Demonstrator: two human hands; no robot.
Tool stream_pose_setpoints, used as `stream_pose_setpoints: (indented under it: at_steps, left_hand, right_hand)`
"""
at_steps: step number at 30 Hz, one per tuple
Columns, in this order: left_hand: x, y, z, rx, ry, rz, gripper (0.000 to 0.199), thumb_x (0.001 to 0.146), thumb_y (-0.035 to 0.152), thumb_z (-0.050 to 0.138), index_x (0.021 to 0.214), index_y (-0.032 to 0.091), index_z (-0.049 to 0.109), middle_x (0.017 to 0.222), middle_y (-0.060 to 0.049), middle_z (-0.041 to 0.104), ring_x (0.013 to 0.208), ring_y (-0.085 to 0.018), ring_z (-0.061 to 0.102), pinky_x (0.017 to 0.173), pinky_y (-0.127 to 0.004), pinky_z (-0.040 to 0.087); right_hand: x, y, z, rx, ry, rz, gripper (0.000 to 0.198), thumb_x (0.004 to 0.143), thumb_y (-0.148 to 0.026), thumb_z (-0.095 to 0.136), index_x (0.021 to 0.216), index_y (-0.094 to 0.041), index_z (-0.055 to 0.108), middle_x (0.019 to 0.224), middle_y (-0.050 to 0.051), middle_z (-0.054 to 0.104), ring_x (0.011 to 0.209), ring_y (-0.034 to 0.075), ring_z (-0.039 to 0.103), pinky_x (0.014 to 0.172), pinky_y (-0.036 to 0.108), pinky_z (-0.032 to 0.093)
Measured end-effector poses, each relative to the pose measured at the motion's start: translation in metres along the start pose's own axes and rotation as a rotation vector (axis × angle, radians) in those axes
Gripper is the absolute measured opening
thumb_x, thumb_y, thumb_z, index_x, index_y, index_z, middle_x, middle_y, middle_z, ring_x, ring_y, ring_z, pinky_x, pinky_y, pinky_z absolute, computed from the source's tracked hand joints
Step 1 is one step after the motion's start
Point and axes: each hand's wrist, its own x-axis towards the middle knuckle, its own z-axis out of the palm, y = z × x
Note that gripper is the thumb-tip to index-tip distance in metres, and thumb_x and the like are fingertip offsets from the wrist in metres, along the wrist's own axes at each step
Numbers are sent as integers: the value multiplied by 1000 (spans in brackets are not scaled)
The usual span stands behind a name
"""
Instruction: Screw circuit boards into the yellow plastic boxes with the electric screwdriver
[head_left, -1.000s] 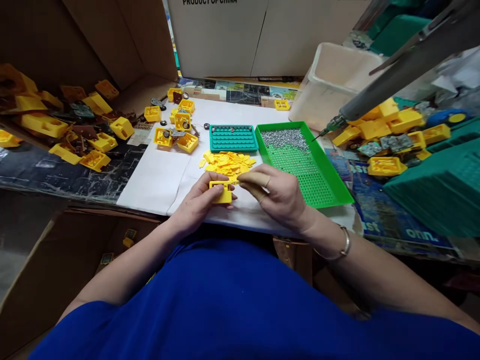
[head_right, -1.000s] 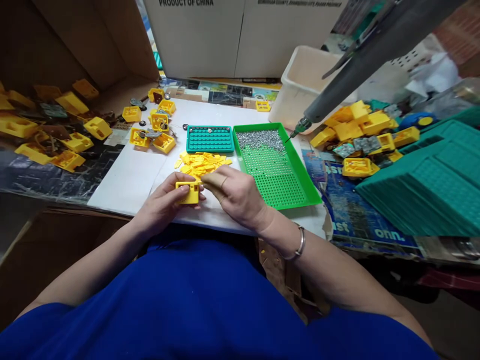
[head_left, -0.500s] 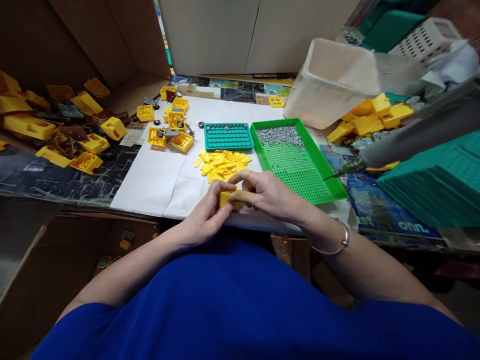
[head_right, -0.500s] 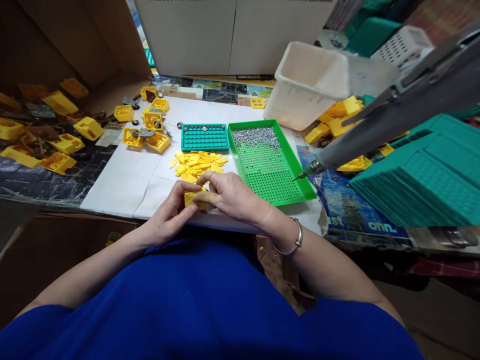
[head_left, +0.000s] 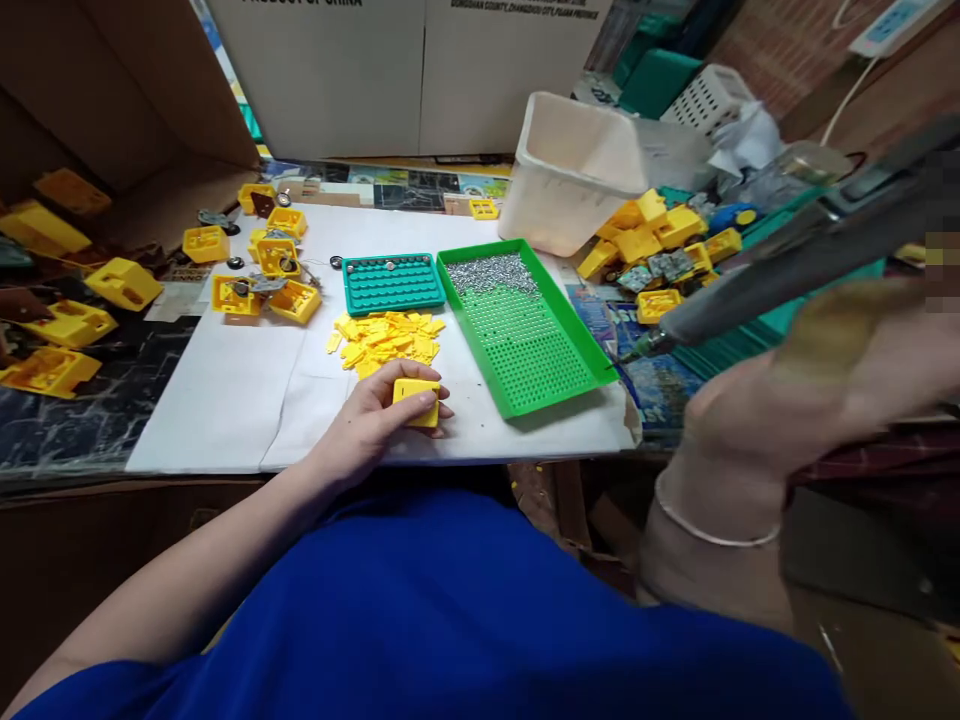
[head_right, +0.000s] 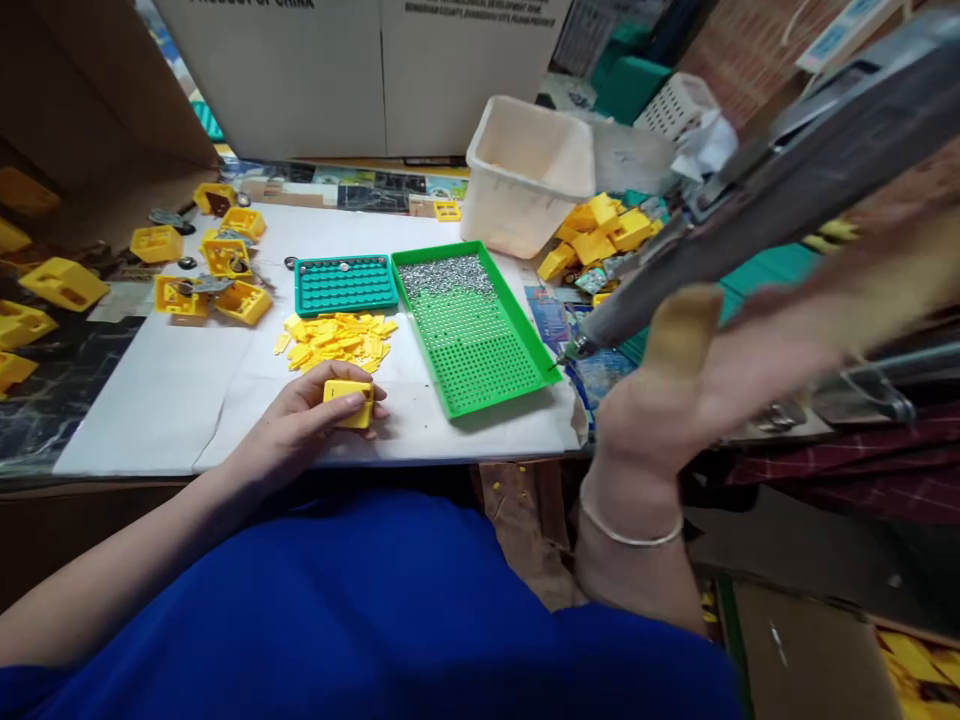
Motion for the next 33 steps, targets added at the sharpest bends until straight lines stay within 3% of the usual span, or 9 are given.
stream_pose_setpoints:
  at_steps: [3, 6, 9, 16, 20, 25, 28, 33]
  left_hand:
    - [11, 0, 9, -30, -29, -85, 29, 76, 35, 78, 93, 17, 63, 93, -5, 70, 80, -19, 71, 63, -28, 58]
    - [20, -3, 19, -20, -42, -131, 32, 74, 36, 80, 90, 16, 61, 87, -5, 70, 75, -18, 71, 57, -26, 57]
    - [24, -5, 25, 45, -33, -153, 34, 72, 37, 82, 88, 16, 60, 82, -3, 69, 71, -17, 70, 52, -24, 56]
    - [25, -5, 24, 64, -29, -147, 32, 75, 38, 80, 88, 16, 60, 82, -3, 68, 72, -16, 68, 53, -24, 57]
    - [25, -5, 24, 90, -40, -144, 31, 77, 38, 78, 88, 16, 59, 80, -3, 68, 72, -15, 66, 54, -23, 57]
    - [24, -5, 24, 95, -49, -146, 29, 80, 37, 76, 89, 16, 58, 82, -2, 67, 74, -14, 66, 56, -23, 58]
    - [24, -6, 23, 70, -56, -142, 27, 81, 36, 75, 89, 16, 58, 85, -3, 67, 76, -15, 66, 57, -24, 58]
    - [26, -9, 19, -70, -66, -149, 23, 81, 27, 67, 97, 15, 57, 90, -8, 71, 85, -22, 71, 66, -32, 60]
  right_hand:
    - [23, 19, -22, -34, 201, 29, 34, 93, -63, 44, 107, -39, 64, 96, 5, 66, 98, 24, 68, 68, 39, 52]
    - [42, 34, -14, 58, 109, 36, 33, 83, -61, 65, 93, -30, 60, 84, 7, 66, 73, 20, 66, 67, 38, 52]
    - [53, 42, 11, 113, 27, 12, 39, 82, -65, 62, 89, -27, 57, 78, 5, 63, 58, 15, 58, 58, 35, 47]
    - [57, 64, 54, -83, 51, 85, 42, 96, -65, 37, 105, -27, 51, 77, 3, 59, 67, 16, 58, 66, 34, 49]
    - [59, 74, 63, 159, 125, -48, 39, 89, -67, 50, 89, -27, 49, 63, -4, 49, 54, 15, 53, 58, 33, 49]
    - [60, 73, 68, 403, 174, -161, 29, 85, -50, 67, 80, -27, 50, 55, -8, 46, 46, 12, 47, 51, 29, 45]
    - [58, 72, 68, 418, 177, -153, 28, 84, -48, 70, 80, -27, 51, 55, -8, 48, 46, 11, 48, 51, 28, 45]
    - [63, 65, 66, 360, 219, -110, 41, 77, -62, 70, 82, -28, 48, 58, -9, 49, 48, 11, 49, 51, 29, 45]
